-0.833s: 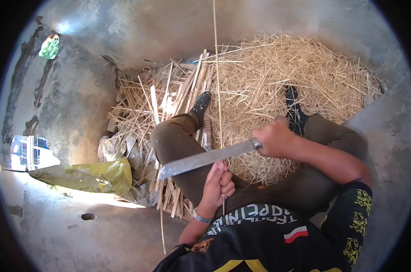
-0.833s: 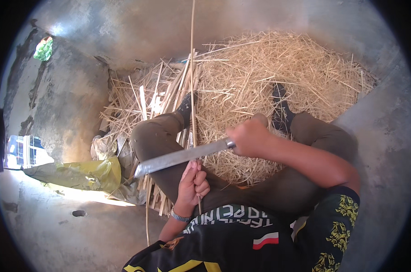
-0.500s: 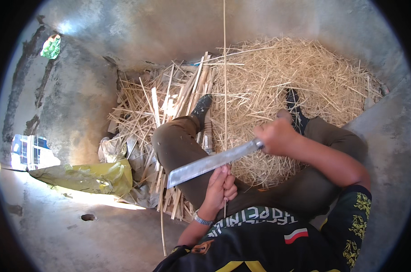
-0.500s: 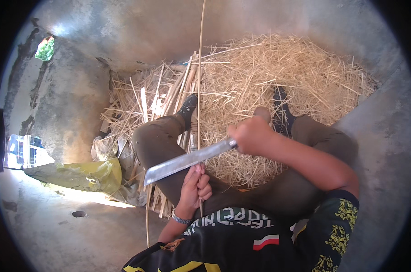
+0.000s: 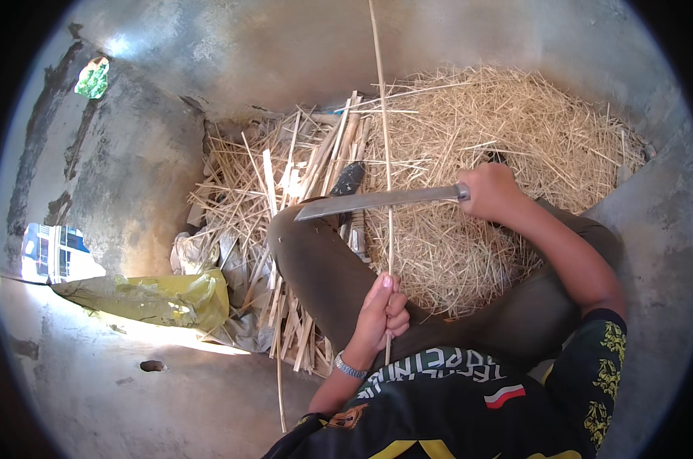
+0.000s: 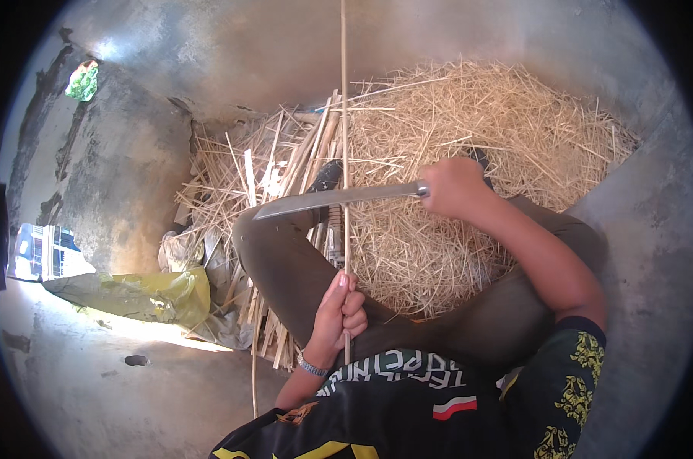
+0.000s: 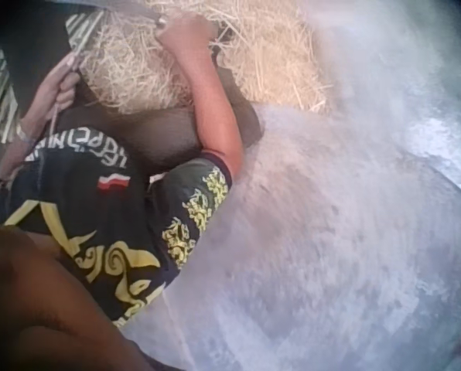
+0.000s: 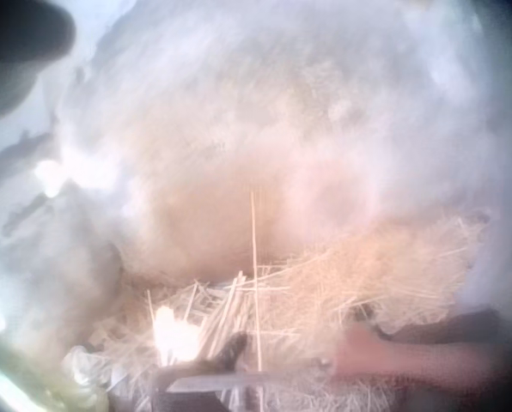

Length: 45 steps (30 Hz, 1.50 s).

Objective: The person sits on a floor covered in straw and uses a large knife to split long bamboo sticks into thin strips. They hold the bamboo with one hand and use the knife to carefully shave and split the material, creating a pile of finished strips.

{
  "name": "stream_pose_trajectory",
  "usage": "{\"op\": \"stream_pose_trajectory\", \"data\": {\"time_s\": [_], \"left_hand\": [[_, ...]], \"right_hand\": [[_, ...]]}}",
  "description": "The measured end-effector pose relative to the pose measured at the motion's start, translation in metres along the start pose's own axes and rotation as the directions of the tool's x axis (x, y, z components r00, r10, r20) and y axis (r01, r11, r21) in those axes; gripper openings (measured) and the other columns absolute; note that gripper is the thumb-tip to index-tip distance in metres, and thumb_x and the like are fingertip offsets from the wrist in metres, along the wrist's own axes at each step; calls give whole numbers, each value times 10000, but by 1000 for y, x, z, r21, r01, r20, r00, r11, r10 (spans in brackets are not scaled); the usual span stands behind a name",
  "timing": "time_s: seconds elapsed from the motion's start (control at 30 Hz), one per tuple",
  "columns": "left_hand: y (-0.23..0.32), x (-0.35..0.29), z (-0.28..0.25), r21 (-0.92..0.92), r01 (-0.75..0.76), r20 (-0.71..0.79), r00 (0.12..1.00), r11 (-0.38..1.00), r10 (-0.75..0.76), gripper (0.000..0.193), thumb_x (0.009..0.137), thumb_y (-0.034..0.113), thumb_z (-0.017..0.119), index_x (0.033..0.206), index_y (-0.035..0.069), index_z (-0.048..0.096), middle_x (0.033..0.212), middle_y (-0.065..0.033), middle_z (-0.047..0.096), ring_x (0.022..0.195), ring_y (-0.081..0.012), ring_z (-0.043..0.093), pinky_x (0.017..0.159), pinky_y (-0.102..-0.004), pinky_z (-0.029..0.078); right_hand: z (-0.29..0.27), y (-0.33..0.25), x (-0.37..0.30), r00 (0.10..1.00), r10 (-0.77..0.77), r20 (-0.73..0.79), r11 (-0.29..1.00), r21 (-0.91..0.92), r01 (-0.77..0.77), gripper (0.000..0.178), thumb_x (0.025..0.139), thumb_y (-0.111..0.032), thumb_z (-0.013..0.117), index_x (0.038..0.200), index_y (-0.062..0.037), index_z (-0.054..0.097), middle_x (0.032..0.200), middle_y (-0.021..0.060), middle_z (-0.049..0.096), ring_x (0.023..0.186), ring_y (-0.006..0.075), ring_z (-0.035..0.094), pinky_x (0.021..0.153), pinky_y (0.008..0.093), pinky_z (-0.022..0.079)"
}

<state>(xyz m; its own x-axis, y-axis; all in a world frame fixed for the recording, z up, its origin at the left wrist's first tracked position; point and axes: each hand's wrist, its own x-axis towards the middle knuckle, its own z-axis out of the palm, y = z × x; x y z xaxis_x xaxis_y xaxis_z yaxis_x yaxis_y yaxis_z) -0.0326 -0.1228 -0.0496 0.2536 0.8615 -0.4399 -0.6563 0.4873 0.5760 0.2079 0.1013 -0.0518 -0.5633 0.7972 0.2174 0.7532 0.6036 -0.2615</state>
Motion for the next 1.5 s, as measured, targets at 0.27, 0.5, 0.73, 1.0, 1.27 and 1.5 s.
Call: {"op": "stream_pose_trajectory", "data": {"time_s": [0.27, 0.5, 0.73, 1.0, 1.27, 1.5], "left_hand": [[-3, -7, -2, 26, -1, 28, 1000, 1000, 0, 236, 1109, 379, 370, 991, 184, 433, 612, 63, 259, 422, -38, 208, 369, -215, 187], [-2, -2, 3, 53, 35, -35, 999, 998, -33, 245, 1106, 382, 379, 980, 180, 439, 609, 57, 261, 422, -40, 202, 369, -215, 185], [-6, -1, 7, 121, 11, -10, 1000, 993, -10, 250, 1109, 377, 368, 984, 171, 434, 613, 55, 253, 425, -42, 197, 371, -219, 181], [-5, 0, 1, 14, 63, 41, 997, 998, -63, 273, 1112, 385, 346, 1022, 149, 451, 619, 56, 265, 428, -43, 194, 373, -216, 186], [-3, -5, 11, 148, 74, 81, 993, 986, -86, 283, 1109, 390, 358, 1002, 142, 439, 624, 52, 255, 452, -40, 196, 388, -215, 183], [-2, -12, 23, 306, 154, 61, 982, 940, -180, 281, 1104, 386, 381, 988, 135, 431, 630, 45, 273, 456, -43, 216, 391, -221, 195]], "right_hand": [[0, -22, -9, 978, -103, 179, 970, -201, 139, 79, 835, -248, 626, 878, -190, 658, 659, -13, 638, 568, 169, 635, 519, 377, 479], [-30, 26, 14, 924, 328, 198, 936, -203, -288, 187, 912, -316, 619, 1000, -178, 709, 687, 4, 606, 586, 123, 594, 526, 317, 497], [-44, 42, 29, 904, 348, 249, 917, -291, -273, 192, 915, -276, 605, 1032, -168, 713, 658, -12, 559, 509, 129, 528, 492, 327, 481], [-88, 77, 19, 851, 525, 19, 841, -166, -516, 165, 873, -209, 613, 962, -115, 715, 755, 38, 634, 621, 163, 631, 536, 379, 538], [-74, 83, 28, 921, 340, 191, 937, -156, -314, 143, 875, -219, 625, 939, -117, 702, 706, 2, 600, 579, 108, 529, 498, 288, 471], [-83, 121, 11, 799, 599, -47, 801, 18, -599, 184, 888, -217, 624, 1005, -115, 725, 693, 30, 606, 588, 111, 550, 529, 299, 505]]}}
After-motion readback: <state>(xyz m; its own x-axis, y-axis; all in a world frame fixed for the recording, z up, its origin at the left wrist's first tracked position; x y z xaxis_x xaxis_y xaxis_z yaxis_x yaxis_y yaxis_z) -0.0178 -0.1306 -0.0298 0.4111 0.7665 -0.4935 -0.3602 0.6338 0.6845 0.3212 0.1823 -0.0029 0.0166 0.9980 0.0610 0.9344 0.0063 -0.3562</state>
